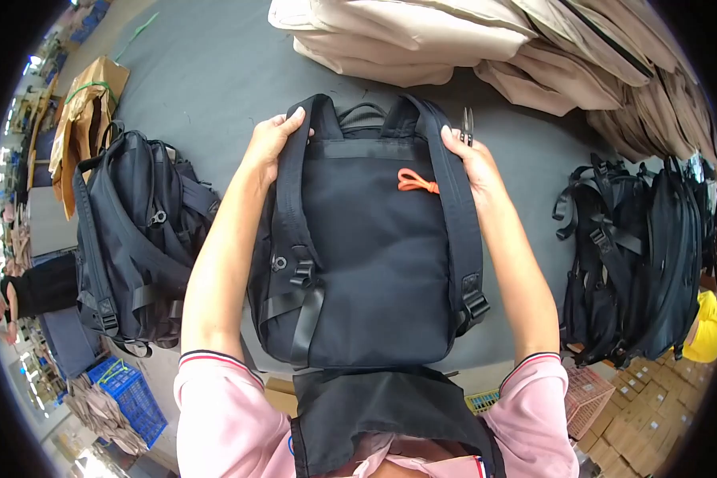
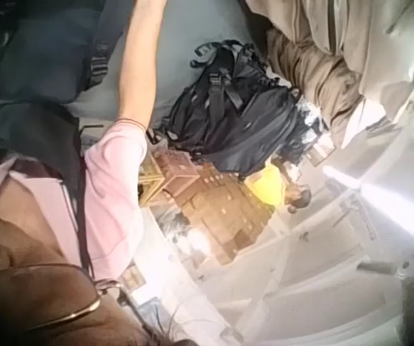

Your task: Inspecting and trimming loose threads from backpacks at a factory workstation.

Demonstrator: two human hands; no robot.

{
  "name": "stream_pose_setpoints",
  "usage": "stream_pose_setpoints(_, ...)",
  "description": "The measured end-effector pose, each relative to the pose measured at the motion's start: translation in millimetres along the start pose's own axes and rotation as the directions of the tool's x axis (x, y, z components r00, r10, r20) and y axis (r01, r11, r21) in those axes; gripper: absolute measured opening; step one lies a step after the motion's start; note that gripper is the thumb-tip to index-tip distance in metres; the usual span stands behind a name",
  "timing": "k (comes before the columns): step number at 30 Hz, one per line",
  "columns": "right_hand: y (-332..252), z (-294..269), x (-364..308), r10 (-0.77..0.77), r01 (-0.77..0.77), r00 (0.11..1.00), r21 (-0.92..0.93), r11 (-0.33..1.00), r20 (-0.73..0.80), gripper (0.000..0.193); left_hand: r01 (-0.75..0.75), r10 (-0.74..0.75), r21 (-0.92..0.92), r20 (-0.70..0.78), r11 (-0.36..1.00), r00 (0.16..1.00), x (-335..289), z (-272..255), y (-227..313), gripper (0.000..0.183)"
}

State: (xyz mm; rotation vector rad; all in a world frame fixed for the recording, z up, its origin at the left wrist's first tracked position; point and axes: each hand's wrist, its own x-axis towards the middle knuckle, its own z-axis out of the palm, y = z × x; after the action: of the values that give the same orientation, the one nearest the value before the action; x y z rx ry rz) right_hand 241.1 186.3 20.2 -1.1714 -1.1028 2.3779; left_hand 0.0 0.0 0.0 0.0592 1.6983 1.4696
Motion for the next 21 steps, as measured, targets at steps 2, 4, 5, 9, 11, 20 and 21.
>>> stream_pose_setpoints(2,9,-5,2,-0.026,0.028,1.0,0.108,0.994,-0.015,0.016,-0.006,0.0,0.1,0.066,0.995,0.998,-1,-4,-1,0.037)
stream_pose_setpoints(4,0,-4,11,-0.021,0.023,1.0,0.1,0.995,-0.022,0.016,0.013,-0.019,0.089,0.067,0.996,0.998,3,-1,7,0.032)
stream_pose_setpoints(5,-5,-2,15,-0.017,0.019,0.999,0.092,0.996,-0.029,0.016,0.031,-0.037,0.079,0.071,0.996,0.997,6,1,9,0.027)
stream_pose_setpoints(9,1,0,21,-0.044,0.044,0.999,0.095,0.995,-0.006,0.011,0.018,-0.022,0.073,0.053,0.997,0.998,11,-4,1,0.026)
stream_pose_setpoints(11,4,4,13,-0.042,0.043,0.999,0.044,0.998,-0.022,0.012,-0.028,0.024,0.035,0.096,0.999,0.995,10,-9,-1,0.035)
stream_pose_setpoints(20,5,-17,-39,-0.246,0.225,0.969,-0.322,0.919,-0.025,0.024,0.07,-0.041,-0.108,0.249,0.992,0.968,-72,-21,4,0.048)
stream_pose_setpoints(21,3,-17,-47,-0.298,0.263,0.954,-0.385,0.885,-0.032,0.023,0.102,-0.053,-0.138,0.317,0.985,0.947,-91,-26,-1,0.052)
